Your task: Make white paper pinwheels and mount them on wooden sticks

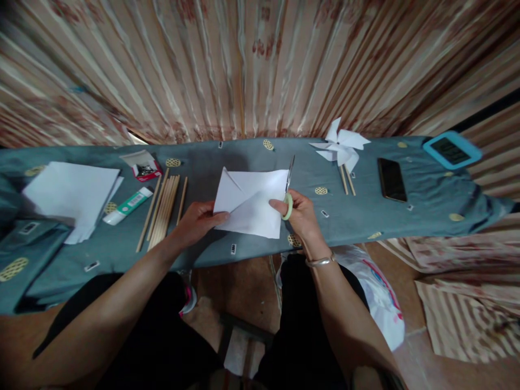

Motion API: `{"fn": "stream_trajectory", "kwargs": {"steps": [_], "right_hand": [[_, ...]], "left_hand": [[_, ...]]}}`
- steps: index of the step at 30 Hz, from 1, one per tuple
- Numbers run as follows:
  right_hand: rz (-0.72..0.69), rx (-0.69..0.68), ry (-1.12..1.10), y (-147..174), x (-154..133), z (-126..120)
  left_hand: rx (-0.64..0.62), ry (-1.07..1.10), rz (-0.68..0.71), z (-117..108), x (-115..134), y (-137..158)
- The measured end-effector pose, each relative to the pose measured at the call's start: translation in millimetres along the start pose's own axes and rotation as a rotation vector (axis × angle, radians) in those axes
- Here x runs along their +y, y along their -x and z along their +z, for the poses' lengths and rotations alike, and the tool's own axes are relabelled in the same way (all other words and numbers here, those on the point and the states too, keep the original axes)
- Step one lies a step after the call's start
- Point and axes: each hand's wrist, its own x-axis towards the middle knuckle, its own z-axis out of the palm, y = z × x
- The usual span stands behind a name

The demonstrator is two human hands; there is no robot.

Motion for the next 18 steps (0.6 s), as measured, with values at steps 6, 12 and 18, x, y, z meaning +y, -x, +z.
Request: {"fn": "stream_trajectory", "kwargs": {"steps": [6,12,18], "right_hand": [[-0.039,0.063,-0.08,-5,4,-7],[-0.063,0.118,-0.176,-11,8,-2],[-0.068,0.079,-0.188,-10,9,6]], "left_hand": [[-0.009,-0.031,-0.006,-8,10,-1],[0.085,0.06,-0.016,-7,18,-5],[0.098,0.219,-0.075,-5,16,-7]]}}
